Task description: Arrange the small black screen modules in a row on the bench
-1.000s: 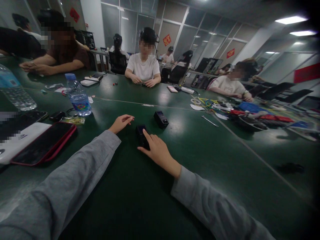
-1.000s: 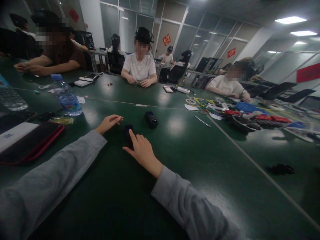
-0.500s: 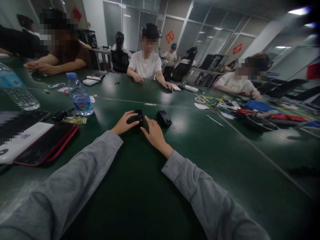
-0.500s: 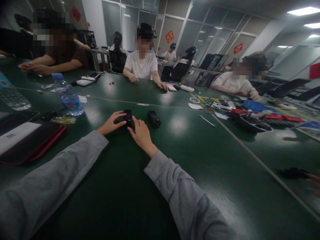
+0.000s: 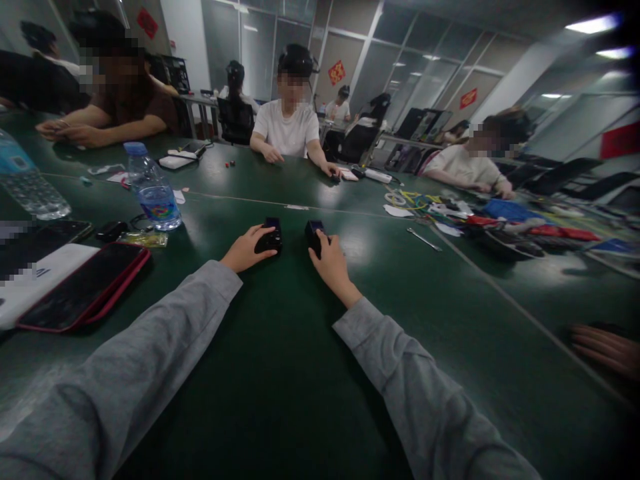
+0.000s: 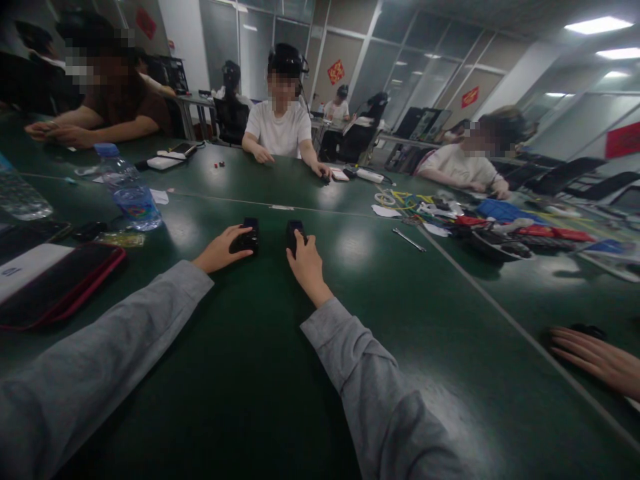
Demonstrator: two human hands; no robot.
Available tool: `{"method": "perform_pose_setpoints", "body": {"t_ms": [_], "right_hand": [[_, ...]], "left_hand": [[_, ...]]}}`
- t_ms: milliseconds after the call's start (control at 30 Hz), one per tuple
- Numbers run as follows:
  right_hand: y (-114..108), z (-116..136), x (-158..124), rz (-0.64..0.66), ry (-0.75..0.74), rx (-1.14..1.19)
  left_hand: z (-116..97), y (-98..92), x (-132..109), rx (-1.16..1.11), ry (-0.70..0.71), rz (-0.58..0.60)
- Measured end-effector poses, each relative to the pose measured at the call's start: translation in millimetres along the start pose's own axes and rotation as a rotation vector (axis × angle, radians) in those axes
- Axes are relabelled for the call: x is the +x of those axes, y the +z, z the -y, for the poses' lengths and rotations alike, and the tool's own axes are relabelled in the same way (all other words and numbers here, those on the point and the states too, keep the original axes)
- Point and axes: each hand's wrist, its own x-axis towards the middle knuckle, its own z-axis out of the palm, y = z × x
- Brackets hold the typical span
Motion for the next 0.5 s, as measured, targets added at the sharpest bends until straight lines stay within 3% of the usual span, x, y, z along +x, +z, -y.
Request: {"method": "perform_pose_setpoints", "body": {"t_ms": [200,500], "right_hand": [[-3.1,27.2,-4.1,0.042,-0.074,-0.024],[5.2,29.0,-3.0,0.067,-0.067,0.100]], "left_hand": [[2.6,2.8,0.4,0.009,0.028,-0.021],[4.4,4.5,0.3,0.002,0.048,-0.026]]}}
